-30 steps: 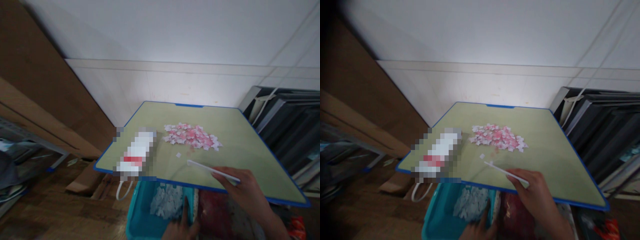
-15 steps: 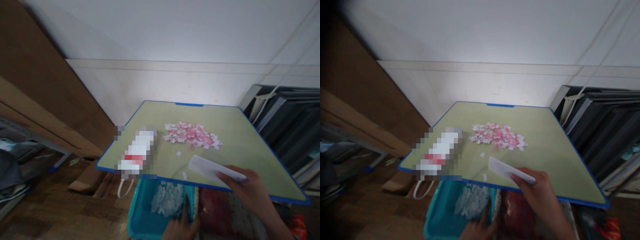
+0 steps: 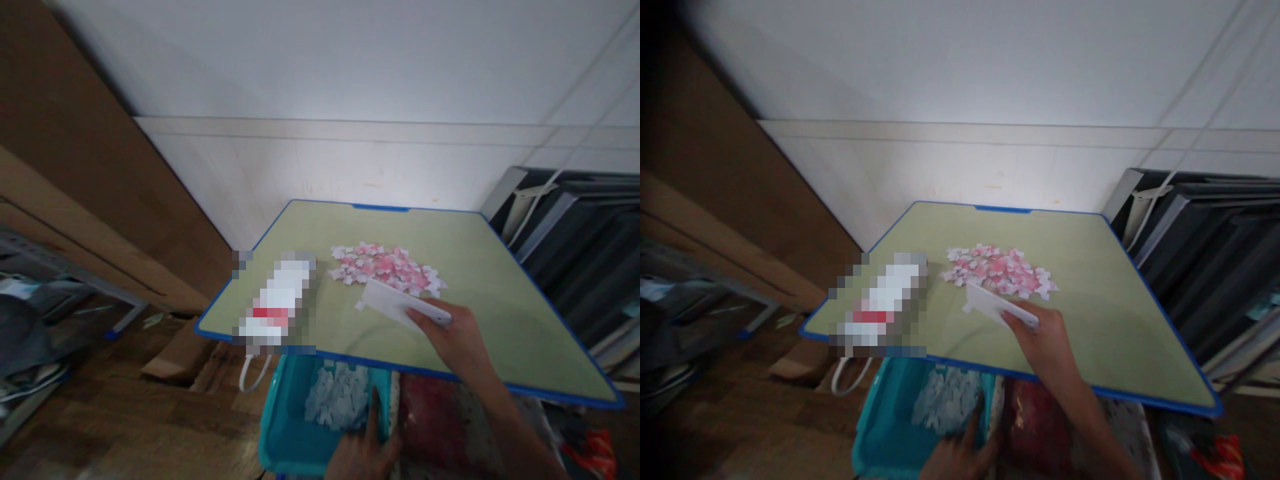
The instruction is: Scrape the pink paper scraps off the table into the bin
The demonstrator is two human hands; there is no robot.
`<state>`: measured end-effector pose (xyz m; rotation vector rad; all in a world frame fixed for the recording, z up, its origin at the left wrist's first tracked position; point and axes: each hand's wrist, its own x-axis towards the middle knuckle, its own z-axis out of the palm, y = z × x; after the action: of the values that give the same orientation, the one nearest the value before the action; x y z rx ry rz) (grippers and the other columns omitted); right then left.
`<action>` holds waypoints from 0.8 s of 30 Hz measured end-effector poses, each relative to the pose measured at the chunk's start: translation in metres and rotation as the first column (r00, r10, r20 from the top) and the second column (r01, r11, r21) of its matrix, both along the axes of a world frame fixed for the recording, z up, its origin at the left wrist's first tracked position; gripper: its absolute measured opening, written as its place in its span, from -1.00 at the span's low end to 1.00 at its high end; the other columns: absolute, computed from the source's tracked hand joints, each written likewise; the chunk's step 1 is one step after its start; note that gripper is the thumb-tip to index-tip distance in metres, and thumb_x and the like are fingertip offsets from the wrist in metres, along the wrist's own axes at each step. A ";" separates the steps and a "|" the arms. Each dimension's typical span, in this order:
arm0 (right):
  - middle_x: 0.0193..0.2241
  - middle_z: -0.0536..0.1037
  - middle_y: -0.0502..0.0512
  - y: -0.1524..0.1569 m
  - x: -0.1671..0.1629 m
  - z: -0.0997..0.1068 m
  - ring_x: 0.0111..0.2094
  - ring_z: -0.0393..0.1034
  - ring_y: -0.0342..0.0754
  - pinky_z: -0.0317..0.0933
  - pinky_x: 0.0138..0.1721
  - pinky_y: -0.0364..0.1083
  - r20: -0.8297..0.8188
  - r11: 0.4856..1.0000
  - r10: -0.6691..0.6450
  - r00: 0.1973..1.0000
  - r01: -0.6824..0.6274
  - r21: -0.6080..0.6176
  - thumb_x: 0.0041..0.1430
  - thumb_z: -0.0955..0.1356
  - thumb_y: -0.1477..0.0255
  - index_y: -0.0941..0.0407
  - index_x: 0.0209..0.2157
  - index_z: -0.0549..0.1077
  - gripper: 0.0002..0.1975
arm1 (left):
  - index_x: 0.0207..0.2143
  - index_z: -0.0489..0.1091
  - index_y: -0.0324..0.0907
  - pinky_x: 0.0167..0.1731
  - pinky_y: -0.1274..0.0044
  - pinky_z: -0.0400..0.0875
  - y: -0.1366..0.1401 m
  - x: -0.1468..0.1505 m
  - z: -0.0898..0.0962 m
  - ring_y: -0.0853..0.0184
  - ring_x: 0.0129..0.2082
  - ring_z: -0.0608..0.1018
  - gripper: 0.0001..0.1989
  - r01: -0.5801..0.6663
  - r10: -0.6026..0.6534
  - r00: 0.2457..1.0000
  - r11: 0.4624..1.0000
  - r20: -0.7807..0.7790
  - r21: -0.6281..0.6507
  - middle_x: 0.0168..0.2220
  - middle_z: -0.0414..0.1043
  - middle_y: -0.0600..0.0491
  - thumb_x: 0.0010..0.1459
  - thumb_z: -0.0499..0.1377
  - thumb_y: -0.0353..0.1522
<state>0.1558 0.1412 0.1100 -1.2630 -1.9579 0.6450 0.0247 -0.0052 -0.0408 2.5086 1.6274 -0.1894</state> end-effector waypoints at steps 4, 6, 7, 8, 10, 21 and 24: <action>-0.55 0.55 0.05 0.004 -0.003 0.000 -0.56 0.38 -0.10 0.21 -0.54 -0.19 0.059 0.993 0.115 0.992 -0.115 -0.010 0.05 0.26 0.36 0.17 -0.43 0.52 -0.77 | 0.15 -0.44 0.13 -0.67 0.40 0.41 -0.003 0.001 -0.001 0.20 -0.57 0.50 -0.26 -0.016 0.016 1.000 1.000 -0.016 0.005 0.12 -0.11 -0.44 0.08 0.03 -0.30; -0.61 0.53 0.03 0.002 0.000 0.002 -0.62 0.35 -0.13 0.17 -0.61 -0.21 0.077 0.990 0.140 0.987 -0.137 -0.045 0.05 0.27 0.33 0.16 -0.47 0.52 -0.75 | 0.16 -0.43 0.12 -0.69 0.40 0.40 -0.002 0.002 0.000 0.20 -0.58 0.50 -0.25 -0.014 0.013 1.000 1.000 -0.016 -0.012 0.12 -0.13 -0.44 0.08 0.04 -0.29; -0.61 0.53 0.03 0.001 0.002 0.003 -0.64 0.34 -0.14 0.16 -0.62 -0.21 0.080 0.991 0.132 0.988 -0.128 -0.044 0.05 0.26 0.32 0.16 -0.48 0.53 -0.74 | 0.16 -0.43 0.11 -0.71 0.39 0.39 -0.002 0.002 0.001 0.19 -0.59 0.50 -0.24 -0.008 0.007 1.000 1.000 -0.011 -0.012 0.12 -0.13 -0.45 0.07 0.04 -0.28; -0.60 0.53 0.03 0.000 0.003 0.003 -0.63 0.34 -0.13 0.16 -0.62 -0.21 0.076 0.993 0.113 0.991 -0.111 -0.032 0.05 0.26 0.32 0.16 -0.47 0.53 -0.74 | 0.16 -0.44 0.08 -0.72 0.39 0.39 -0.001 0.003 0.002 0.18 -0.59 0.49 -0.21 0.018 -0.018 1.000 1.000 -0.010 -0.022 0.11 -0.12 -0.48 0.04 0.07 -0.28; -0.56 0.55 0.05 0.000 0.004 0.001 -0.59 0.37 -0.12 0.18 -0.58 -0.20 0.055 0.996 0.091 0.994 -0.090 -0.007 0.05 0.26 0.33 0.16 -0.43 0.53 -0.75 | 0.16 -0.43 0.09 -0.71 0.37 0.39 0.000 0.003 0.003 0.16 -0.58 0.50 -0.20 0.003 -0.004 0.999 1.000 -0.037 -0.030 0.10 -0.09 -0.46 0.04 0.08 -0.28; -0.47 0.59 0.01 -0.023 -0.005 0.006 -0.47 0.45 -0.11 0.26 -0.40 -0.20 0.018 0.896 0.420 0.908 -0.411 -0.170 0.10 0.25 0.32 0.08 -0.40 0.54 -0.75 | 0.17 -0.37 0.06 -0.73 0.35 0.38 0.001 0.002 0.010 0.15 -0.60 0.49 -0.29 0.016 -0.017 1.000 0.999 -0.018 -0.048 0.09 -0.09 -0.49 0.08 0.02 -0.22; -0.53 0.58 0.01 -0.021 0.010 0.010 -0.56 0.42 -0.13 0.26 -0.49 -0.21 0.007 0.932 0.346 0.938 -0.343 -0.117 0.08 0.27 0.33 0.10 -0.43 0.54 -0.77 | 0.16 -0.38 0.09 -0.69 0.37 0.40 0.002 0.003 0.013 0.19 -0.58 0.50 -0.30 -0.004 0.002 0.999 0.998 -0.036 -0.063 0.10 -0.10 -0.46 0.10 0.01 -0.32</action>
<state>0.1662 0.1197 0.1203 -1.0019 -2.2159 0.9291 0.0274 -0.0033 -0.0280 2.4700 1.6120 -0.2828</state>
